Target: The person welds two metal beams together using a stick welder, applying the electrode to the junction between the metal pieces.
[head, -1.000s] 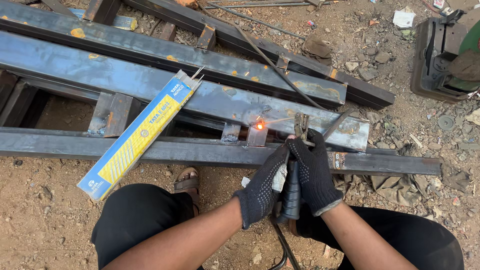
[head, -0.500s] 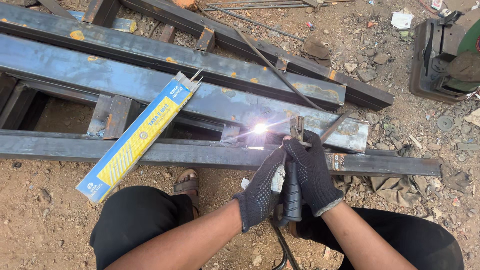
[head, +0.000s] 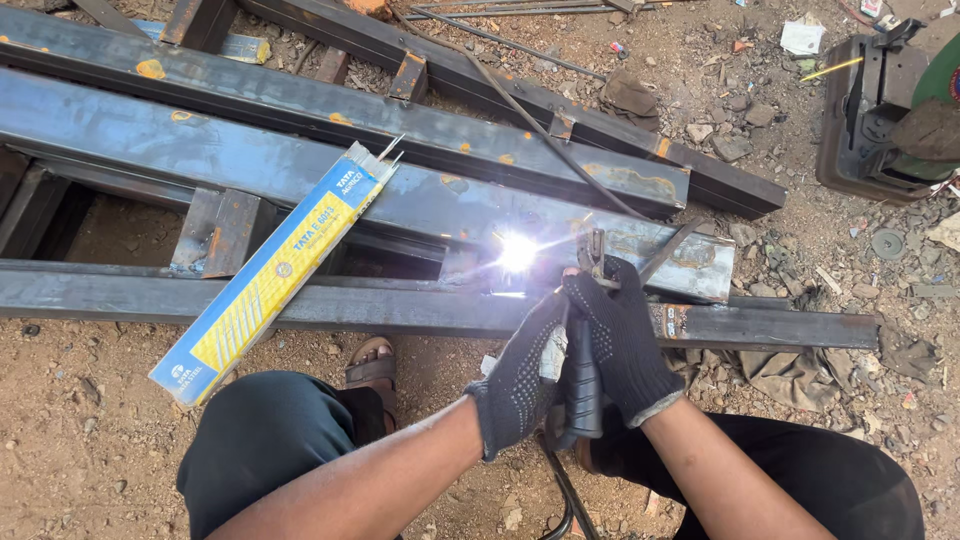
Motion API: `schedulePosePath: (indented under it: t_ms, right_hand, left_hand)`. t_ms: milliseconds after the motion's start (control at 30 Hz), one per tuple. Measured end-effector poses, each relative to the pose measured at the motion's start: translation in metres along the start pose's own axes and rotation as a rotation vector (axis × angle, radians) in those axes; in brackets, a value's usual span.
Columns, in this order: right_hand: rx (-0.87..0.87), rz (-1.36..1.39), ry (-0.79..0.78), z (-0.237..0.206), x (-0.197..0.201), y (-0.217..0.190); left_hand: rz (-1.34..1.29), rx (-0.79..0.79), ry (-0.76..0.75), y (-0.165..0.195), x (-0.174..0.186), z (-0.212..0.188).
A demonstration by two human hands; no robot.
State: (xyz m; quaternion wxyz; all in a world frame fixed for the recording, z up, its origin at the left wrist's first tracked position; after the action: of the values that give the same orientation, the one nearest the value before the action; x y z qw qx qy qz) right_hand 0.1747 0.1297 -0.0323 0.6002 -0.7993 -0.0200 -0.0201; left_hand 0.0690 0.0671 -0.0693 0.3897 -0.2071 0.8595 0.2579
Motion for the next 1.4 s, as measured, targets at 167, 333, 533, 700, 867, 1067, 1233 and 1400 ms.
schedulePosePath:
  t_ms: [167,333,533,700,867,1067,1233,1400]
  right_hand:
    - [0.235,0.135,0.105,-0.008,-0.003,-0.004]
    - [0.045,0.097,0.026,-0.006,-0.001,-0.003]
    - [0.014,0.095,-0.01,-0.004,-0.004,-0.002]
    - [0.026,0.105,-0.026,-0.004,-0.005,-0.003]
    - [-0.069,-0.009,-0.009,-0.003,-0.002,0.001]
    - [-0.065,0.047,-0.035,0.003,-0.002,0.006]
    - [0.087,0.081,0.116,-0.003,-0.001,0.006]
    - [0.055,0.17,0.037,-0.007,-0.002,0.002]
  left_hand:
    - [-0.047,-0.131,-0.069,0.008,-0.009,-0.002]
    - [-0.096,-0.127,-0.079,0.005,-0.008,-0.001]
    - [-0.105,-0.117,-0.032,0.0,-0.001,0.004]
    - [-0.027,-0.091,0.02,0.0,0.0,0.004]
    - [-0.048,-0.067,-0.003,0.001,-0.004,0.002]
    - [-0.123,0.066,-0.009,-0.014,0.021,0.008]
    - [-0.118,-0.112,-0.049,-0.017,0.032,0.031]
    - [-0.201,-0.161,-0.05,-0.012,0.019,0.028]
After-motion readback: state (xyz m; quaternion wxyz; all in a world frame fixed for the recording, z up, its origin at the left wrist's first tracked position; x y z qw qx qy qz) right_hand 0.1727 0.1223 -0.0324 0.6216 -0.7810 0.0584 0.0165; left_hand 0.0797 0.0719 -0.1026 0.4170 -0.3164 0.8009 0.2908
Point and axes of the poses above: each hand's wrist, its own z-axis towards the middle knuckle, its own x-axis out of the back of the hand, y = z × x, the point moved 3 cm from there along z, towards the middle knuckle, and after that the axes turned 9 degrees about x, right-handed, at the moved point
